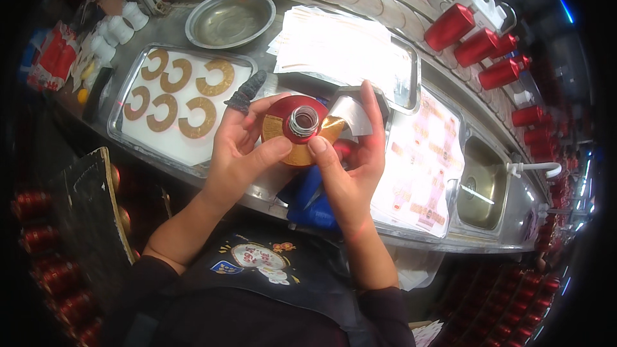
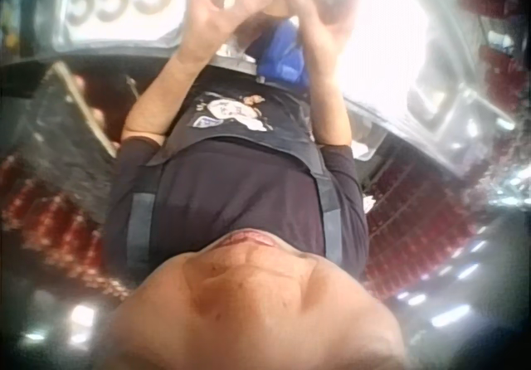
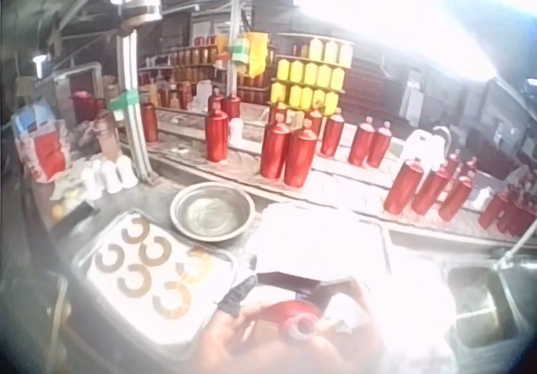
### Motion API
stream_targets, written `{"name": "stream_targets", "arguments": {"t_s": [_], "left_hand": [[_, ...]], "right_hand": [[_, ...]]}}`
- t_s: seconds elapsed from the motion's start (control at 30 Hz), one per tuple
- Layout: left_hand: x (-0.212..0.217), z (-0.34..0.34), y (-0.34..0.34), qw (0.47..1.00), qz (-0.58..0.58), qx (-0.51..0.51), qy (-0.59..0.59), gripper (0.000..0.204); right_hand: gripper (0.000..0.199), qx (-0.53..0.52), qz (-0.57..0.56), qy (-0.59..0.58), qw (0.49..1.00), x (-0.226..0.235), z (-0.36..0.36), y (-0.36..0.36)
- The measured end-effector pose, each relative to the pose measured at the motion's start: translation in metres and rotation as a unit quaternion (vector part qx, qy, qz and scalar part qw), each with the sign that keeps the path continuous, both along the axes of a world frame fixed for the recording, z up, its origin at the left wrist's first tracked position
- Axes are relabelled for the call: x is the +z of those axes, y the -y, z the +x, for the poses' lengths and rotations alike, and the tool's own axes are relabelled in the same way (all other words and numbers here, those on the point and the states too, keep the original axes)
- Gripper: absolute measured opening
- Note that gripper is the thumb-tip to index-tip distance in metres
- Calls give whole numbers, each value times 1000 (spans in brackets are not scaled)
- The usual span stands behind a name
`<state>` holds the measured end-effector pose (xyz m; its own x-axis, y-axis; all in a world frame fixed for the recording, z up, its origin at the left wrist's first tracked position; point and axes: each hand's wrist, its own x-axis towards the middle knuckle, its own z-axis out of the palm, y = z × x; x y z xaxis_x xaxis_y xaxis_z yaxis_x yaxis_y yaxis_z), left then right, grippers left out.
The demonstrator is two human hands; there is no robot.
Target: The person repeatedly picks red cylindrical containers from a tray, places them in a blue holder, and applies a gold circular seal to the neck of each container. They smooth the seal with fingers and a small tool, then return the container to the tray. The process is repeated for multiple containers.
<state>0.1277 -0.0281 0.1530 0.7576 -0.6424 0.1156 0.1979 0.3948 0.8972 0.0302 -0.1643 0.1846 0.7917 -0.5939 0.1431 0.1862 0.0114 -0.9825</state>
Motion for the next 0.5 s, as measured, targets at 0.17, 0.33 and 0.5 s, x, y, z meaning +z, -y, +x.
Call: {"name": "stream_targets", "arguments": {"t_s": [0.17, 0.33, 0.5], "left_hand": [[0, 3, 0, 1000, -10, -1, 4, 59], [1, 7, 0, 996, -18, -18, -90, 58], [-1, 9, 1, 996, -17, -37, -83, 57]], "right_hand": [[91, 1, -33, 28, 999, -3, 1, -1], [100, -29, -94, -5, 995, -5, 1, -4], [100, -28, -66, -3, 997, -4, 0, -7]]}}
